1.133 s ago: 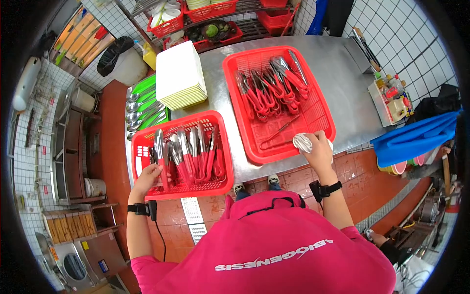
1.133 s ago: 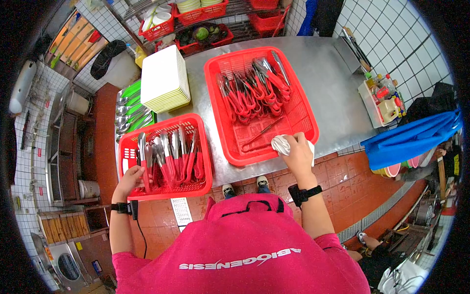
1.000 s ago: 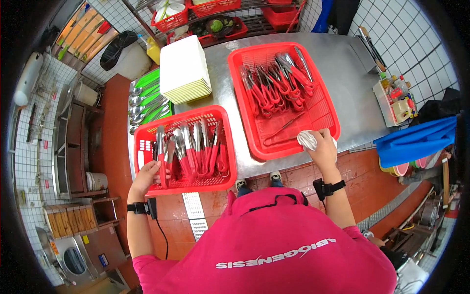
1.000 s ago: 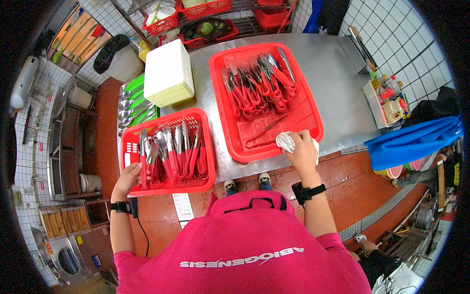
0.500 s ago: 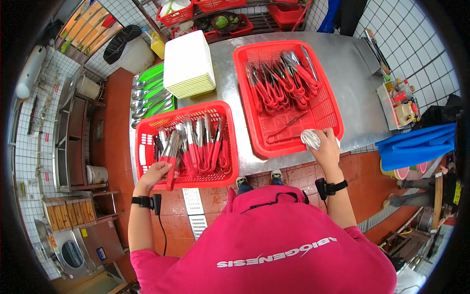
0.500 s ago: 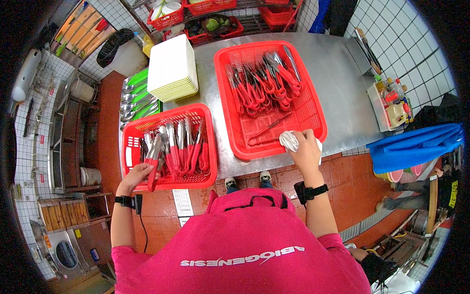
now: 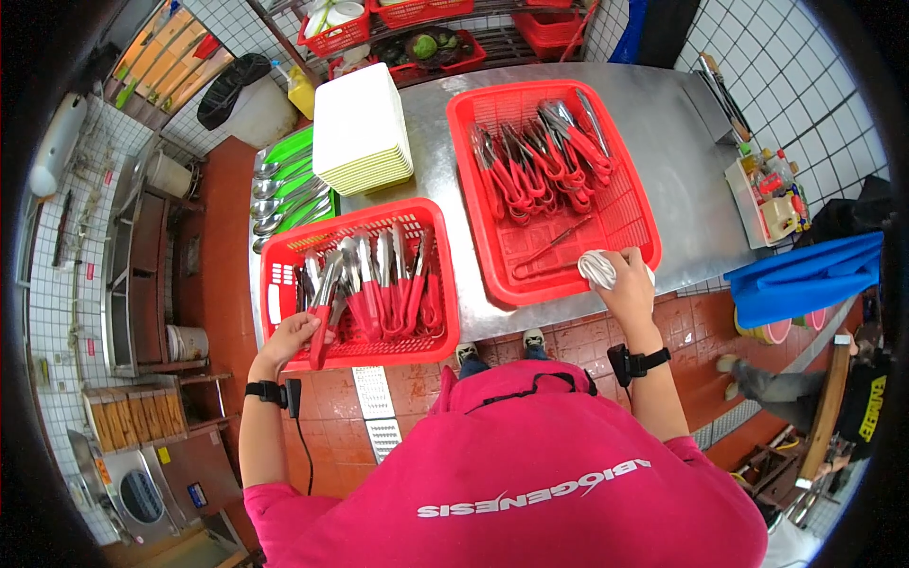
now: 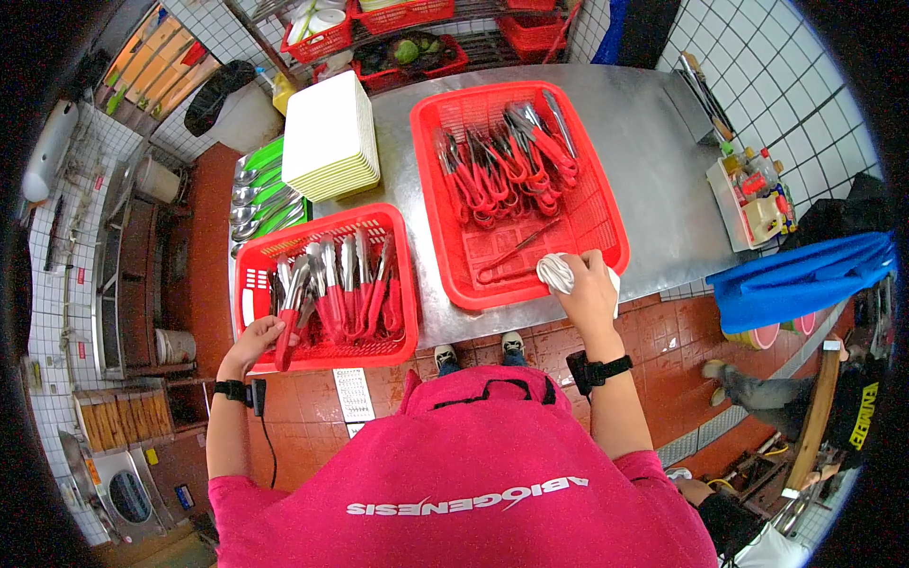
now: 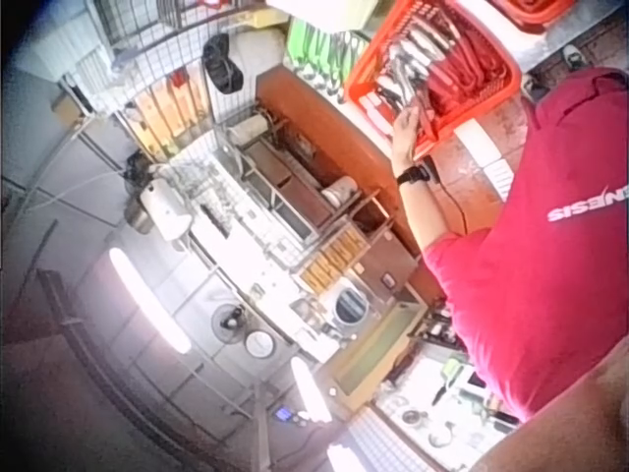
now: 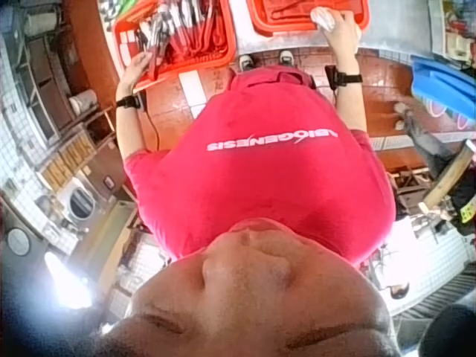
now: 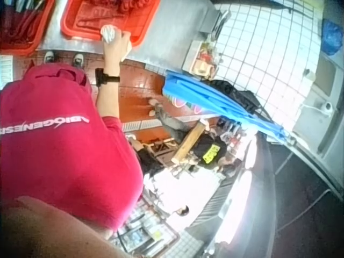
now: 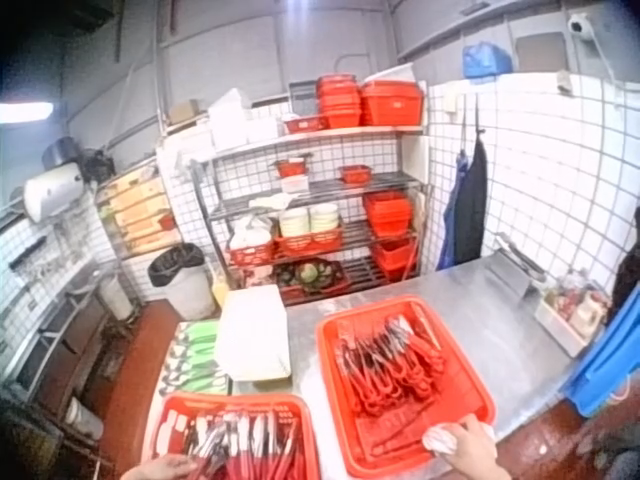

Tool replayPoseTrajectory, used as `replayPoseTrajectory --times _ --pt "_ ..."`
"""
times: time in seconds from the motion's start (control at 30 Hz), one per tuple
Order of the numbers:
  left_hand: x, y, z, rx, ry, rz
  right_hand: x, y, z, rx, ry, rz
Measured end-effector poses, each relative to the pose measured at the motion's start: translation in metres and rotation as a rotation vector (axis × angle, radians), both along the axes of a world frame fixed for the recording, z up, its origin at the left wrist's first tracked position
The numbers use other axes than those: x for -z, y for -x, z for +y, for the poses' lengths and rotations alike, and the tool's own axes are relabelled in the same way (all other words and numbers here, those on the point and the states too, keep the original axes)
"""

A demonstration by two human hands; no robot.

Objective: Clean individual pairs of tongs with a white cloth and place them from one red basket into another.

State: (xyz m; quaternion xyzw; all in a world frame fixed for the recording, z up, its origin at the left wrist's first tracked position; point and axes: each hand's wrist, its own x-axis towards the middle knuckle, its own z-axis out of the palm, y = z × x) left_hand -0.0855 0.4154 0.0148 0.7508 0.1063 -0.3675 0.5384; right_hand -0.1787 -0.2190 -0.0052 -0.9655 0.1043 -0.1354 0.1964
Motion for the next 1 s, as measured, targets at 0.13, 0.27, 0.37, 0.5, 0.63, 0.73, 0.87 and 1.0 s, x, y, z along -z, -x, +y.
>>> replayPoseTrajectory --times 0.13,0.27,0.37,0.5,0.63,0.73,0.87,1.0 --pt "0.022 -0.004 0.017 0.049 -0.058 -0.043 -0.003 0.000 0.001 -0.003 -0.004 0.010" --pt "0.037 -0.027 0.017 0.121 -0.380 -0.136 -0.003 -0.001 0.001 0.003 0.004 0.032" --pt "0.059 -0.038 0.001 0.129 -0.376 -0.221 -0.002 0.000 0.001 0.013 0.012 0.036" --pt "0.091 -0.041 -0.041 0.008 -0.321 0.018 0.000 0.000 -0.001 0.012 0.006 0.045" --pt "0.099 -0.045 -0.041 0.100 -0.453 0.014 -0.002 -0.001 0.001 0.007 -0.014 0.024" --pt "0.087 -0.050 -0.044 0.143 -0.470 0.153 -0.002 0.001 0.001 0.003 -0.022 0.009" --pt "0.069 -0.058 -0.048 0.162 -0.463 0.296 -0.002 -0.001 0.000 0.002 -0.025 0.002" --pt "0.058 -0.063 -0.039 0.177 -0.439 0.327 -0.004 -0.003 0.002 0.003 -0.007 0.013"
